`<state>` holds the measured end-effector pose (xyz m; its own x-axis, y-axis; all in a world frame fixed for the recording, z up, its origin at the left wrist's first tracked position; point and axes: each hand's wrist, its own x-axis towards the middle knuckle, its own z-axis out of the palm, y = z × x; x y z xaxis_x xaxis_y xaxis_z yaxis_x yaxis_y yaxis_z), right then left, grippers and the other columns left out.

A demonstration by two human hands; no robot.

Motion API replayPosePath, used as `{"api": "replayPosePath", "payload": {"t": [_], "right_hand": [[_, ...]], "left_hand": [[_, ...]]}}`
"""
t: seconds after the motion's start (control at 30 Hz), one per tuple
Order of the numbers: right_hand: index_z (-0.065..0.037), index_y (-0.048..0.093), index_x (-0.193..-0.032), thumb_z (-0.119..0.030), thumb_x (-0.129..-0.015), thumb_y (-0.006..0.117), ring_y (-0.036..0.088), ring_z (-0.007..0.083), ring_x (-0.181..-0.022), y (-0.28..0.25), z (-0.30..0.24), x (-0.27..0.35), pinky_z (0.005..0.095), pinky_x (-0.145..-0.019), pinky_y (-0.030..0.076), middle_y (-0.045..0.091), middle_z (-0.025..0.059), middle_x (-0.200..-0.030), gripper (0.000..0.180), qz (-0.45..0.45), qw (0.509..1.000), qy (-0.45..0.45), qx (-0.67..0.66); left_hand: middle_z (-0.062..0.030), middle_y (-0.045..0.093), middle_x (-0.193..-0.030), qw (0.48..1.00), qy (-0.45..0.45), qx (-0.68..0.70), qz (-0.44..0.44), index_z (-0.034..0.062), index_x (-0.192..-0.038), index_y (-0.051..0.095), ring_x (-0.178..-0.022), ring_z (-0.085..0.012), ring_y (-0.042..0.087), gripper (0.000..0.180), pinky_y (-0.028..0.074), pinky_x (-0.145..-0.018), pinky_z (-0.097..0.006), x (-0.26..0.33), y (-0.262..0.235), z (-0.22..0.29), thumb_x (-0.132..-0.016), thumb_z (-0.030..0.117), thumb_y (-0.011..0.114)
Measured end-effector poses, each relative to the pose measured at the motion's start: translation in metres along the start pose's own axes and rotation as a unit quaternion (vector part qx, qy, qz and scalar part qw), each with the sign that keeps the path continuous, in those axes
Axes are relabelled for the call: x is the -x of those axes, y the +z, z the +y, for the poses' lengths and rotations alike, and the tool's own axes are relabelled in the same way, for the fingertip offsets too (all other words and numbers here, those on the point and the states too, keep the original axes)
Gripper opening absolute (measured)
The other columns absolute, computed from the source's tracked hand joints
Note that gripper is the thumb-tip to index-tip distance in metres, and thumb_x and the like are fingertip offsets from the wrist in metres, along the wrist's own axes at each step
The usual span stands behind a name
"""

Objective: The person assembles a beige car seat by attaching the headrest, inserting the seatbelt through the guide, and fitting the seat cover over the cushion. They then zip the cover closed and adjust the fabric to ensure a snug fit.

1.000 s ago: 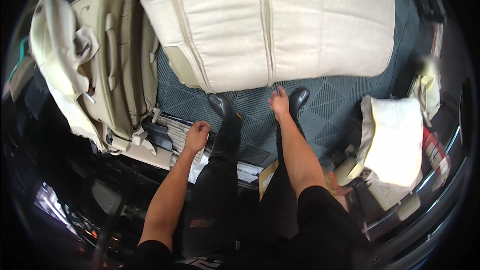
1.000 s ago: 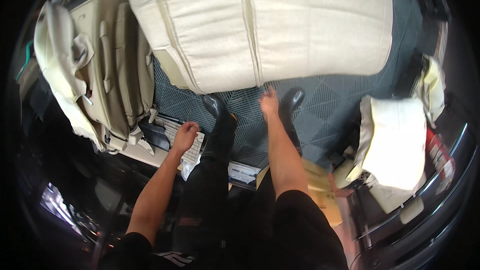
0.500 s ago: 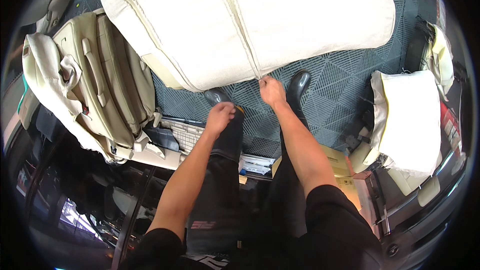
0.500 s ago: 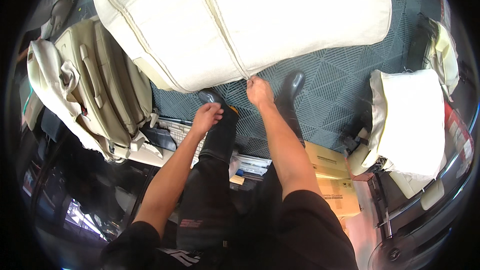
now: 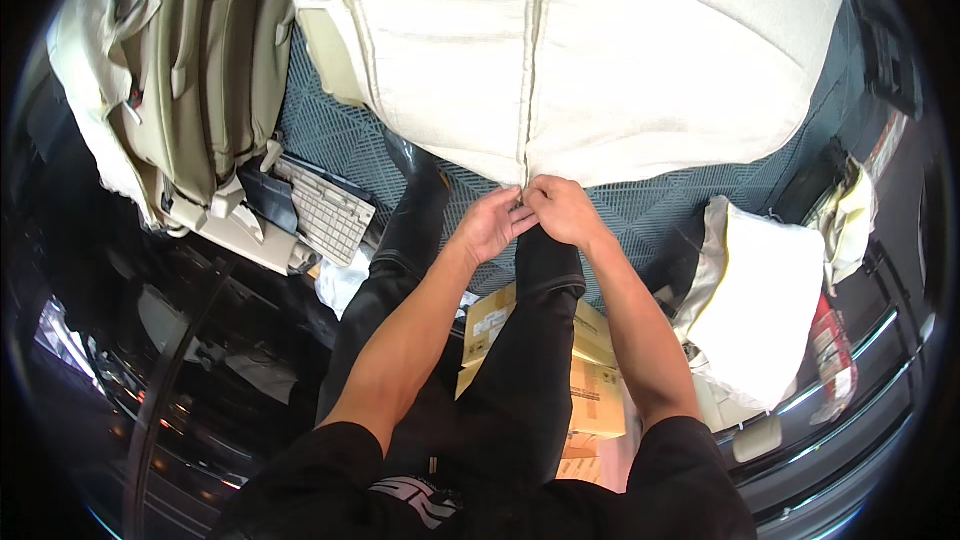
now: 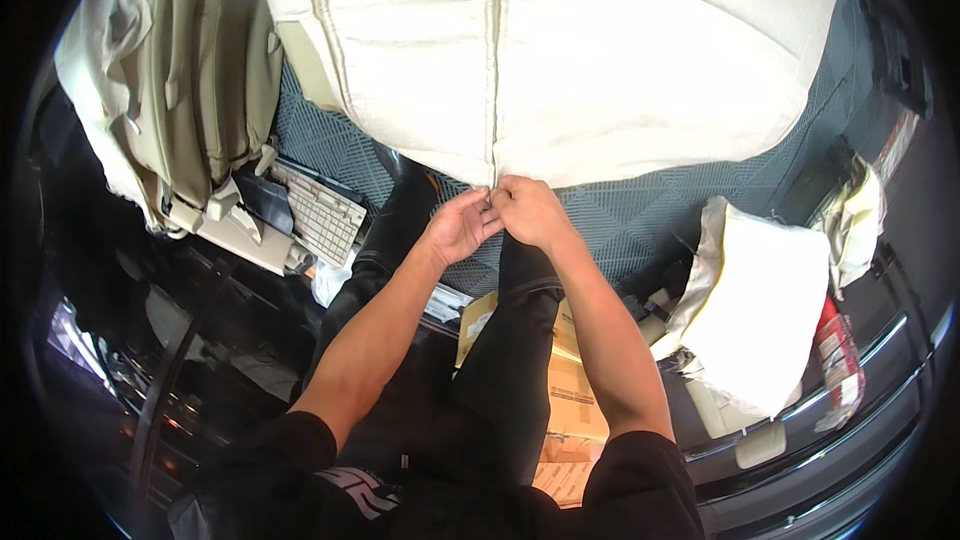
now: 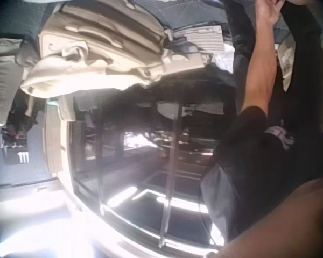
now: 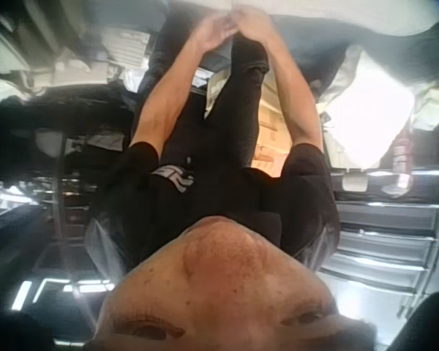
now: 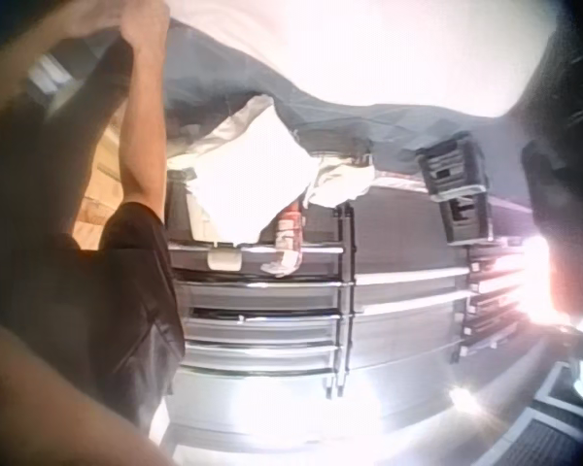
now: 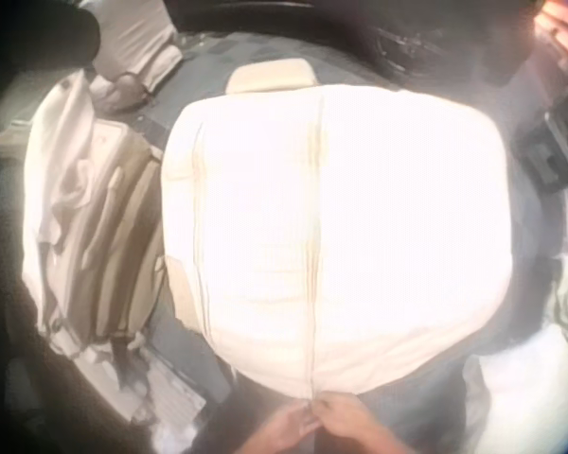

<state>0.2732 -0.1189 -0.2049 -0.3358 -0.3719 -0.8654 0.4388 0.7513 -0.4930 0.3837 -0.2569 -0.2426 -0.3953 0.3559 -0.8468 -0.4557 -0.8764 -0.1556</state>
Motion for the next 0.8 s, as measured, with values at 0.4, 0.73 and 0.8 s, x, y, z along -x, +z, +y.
{"api": "replayPosePath", "payload": {"t": [0.4, 0.73, 0.8], "right_hand": [[0.002, 0.070, -0.084, -0.026, -0.086, 0.056, 0.067, 0.0435, -0.088, -0.014, -0.051, 0.013, 0.0460, -0.079, 0.053, 0.069, 0.0257, -0.094, 0.031, -0.058, 0.981, -0.039, 0.180], [0.002, 0.069, -0.078, -0.026, -0.084, 0.059, 0.067, 0.0445, -0.077, 0.005, -0.069, 0.026, 0.0493, -0.074, 0.053, 0.067, 0.0258, -0.077, 0.030, 0.112, 0.974, 0.014, 0.197], [0.002, 0.069, -0.079, -0.026, -0.085, 0.058, 0.067, 0.0453, -0.078, -0.001, -0.069, 0.024, 0.0498, -0.074, 0.053, 0.067, 0.0266, -0.078, 0.030, 0.129, 0.975, 0.018, 0.181]], "left_hand": [[-0.0129, 0.066, -0.112, 0.978, 0.189, 0.063, 0.054, -0.0019, -0.111, 0.059, -0.108, -0.0211, 0.066, 0.019, 0.055, -0.099, -0.037, 0.037, 0.037, -0.047, -0.103, 0.015, 0.057], [-0.0106, 0.071, -0.099, 0.958, 0.244, -0.052, 0.143, -0.0035, -0.107, 0.062, -0.090, -0.0178, 0.071, 0.015, 0.060, -0.084, -0.031, 0.046, 0.052, -0.055, -0.101, 0.011, 0.060], [-0.0111, 0.071, -0.099, 0.958, 0.235, -0.056, 0.154, -0.0043, -0.107, 0.062, -0.088, -0.0184, 0.071, 0.015, 0.060, -0.082, -0.030, 0.056, 0.057, -0.058, -0.101, 0.010, 0.060]]}}
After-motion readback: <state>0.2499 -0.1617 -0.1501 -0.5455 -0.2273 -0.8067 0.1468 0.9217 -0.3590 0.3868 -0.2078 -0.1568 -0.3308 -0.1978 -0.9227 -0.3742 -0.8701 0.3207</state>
